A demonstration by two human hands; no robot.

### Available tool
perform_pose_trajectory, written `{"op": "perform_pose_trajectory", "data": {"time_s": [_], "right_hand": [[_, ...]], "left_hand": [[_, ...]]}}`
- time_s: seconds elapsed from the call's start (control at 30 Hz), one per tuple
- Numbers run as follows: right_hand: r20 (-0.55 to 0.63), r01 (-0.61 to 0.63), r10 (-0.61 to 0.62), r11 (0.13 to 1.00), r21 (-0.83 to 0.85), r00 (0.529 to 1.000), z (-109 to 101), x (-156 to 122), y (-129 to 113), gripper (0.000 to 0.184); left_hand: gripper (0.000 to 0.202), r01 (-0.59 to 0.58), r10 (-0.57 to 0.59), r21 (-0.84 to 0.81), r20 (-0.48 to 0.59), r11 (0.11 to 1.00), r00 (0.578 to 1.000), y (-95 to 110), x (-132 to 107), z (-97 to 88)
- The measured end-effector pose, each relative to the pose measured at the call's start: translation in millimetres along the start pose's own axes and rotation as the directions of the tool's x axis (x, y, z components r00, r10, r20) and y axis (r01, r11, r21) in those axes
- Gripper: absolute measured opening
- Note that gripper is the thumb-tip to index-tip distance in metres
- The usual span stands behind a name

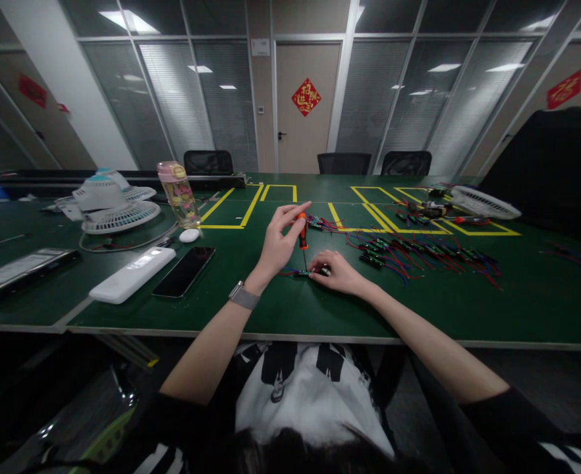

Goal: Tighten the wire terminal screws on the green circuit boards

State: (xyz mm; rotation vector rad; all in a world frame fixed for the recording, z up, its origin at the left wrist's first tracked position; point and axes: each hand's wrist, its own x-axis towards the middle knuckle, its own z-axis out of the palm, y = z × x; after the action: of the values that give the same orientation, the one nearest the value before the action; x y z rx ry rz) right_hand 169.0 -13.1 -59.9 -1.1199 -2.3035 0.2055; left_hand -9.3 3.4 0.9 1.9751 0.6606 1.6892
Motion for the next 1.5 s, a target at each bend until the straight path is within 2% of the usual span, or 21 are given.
{"op": "perform_pose_trajectory", "data": {"time_s": [0.13,0.33,0.5,0.67,0.73,0.8,0.87,0.97,1.03,1.17,1.2,1.3,1.37,1.5], "right_hand": [[-0.004,0.015,-0.015,1.000,0.016,1.000,0.3,0.4,1.3,0.004],[0.001,0.001,-0.002,0.996,0.088,1.000,1.5,0.3,0.7,0.004],[0.007,-0.005,0.004,0.990,0.137,1.000,2.0,-0.3,0.4,0.006],[-0.003,0.007,-0.006,0.988,0.154,1.000,2.4,-0.9,1.1,0.005],[0.000,0.005,-0.005,0.987,0.161,1.000,2.8,-1.1,1.4,0.006],[0.003,0.004,-0.005,0.986,0.164,1.000,3.1,-1.2,1.7,0.006],[0.004,0.006,-0.007,0.986,0.168,1.000,3.4,-1.4,2.0,0.007],[0.001,0.005,-0.006,0.983,0.182,1.000,3.9,-1.6,2.5,0.008],[-0.001,0.004,-0.004,0.982,0.191,1.000,4.2,-1.7,2.7,0.007],[0.003,-0.004,0.003,0.979,0.203,1.000,4.5,-1.7,3.0,0.007],[0.005,-0.006,0.005,0.979,0.203,1.000,4.5,-1.7,3.1,0.007],[0.013,-0.006,0.004,0.979,0.202,1.000,4.4,-1.6,3.4,0.007],[0.015,-0.004,0.000,0.979,0.204,1.000,4.2,-1.6,3.3,0.007],[0.013,0.002,-0.005,0.980,0.199,1.000,3.3,-1.5,2.2,0.006]], "left_hand": [[0.035,0.079,-0.065,-0.146,0.095,0.986,0.993,1.0,0.4,1.0],[0.025,0.046,-0.044,0.018,-0.057,0.999,0.997,2.0,0.1,1.2],[0.031,0.080,-0.078,-0.109,0.023,0.991,0.997,1.5,0.6,1.9],[0.025,0.042,-0.044,-0.035,-0.048,0.998,0.998,1.5,0.3,0.7],[0.026,0.037,-0.038,-0.067,-0.010,0.997,0.999,1.4,0.5,-0.2],[0.030,0.065,-0.057,-0.140,0.060,0.988,0.997,1.7,0.4,-0.4],[0.031,0.098,-0.085,-0.174,0.084,0.980,0.993,2.3,0.2,0.1],[0.027,0.085,-0.087,-0.121,-0.007,0.989,0.996,2.7,0.3,1.0],[0.024,0.064,-0.068,-0.117,-0.030,0.991,0.997,2.1,0.6,1.3],[0.032,0.111,-0.086,-0.254,0.108,0.961,0.990,0.8,0.1,1.8],[0.032,0.121,-0.098,-0.231,0.110,0.965,0.989,0.8,-0.3,1.9],[0.028,0.070,-0.071,-0.084,-0.008,0.994,0.997,1.2,-1.0,2.0],[0.023,0.030,-0.032,-0.050,-0.040,0.998,0.999,1.4,-0.7,2.2],[0.031,0.064,-0.045,-0.197,0.103,0.978,0.994,3.2,-0.9,3.4]]}}
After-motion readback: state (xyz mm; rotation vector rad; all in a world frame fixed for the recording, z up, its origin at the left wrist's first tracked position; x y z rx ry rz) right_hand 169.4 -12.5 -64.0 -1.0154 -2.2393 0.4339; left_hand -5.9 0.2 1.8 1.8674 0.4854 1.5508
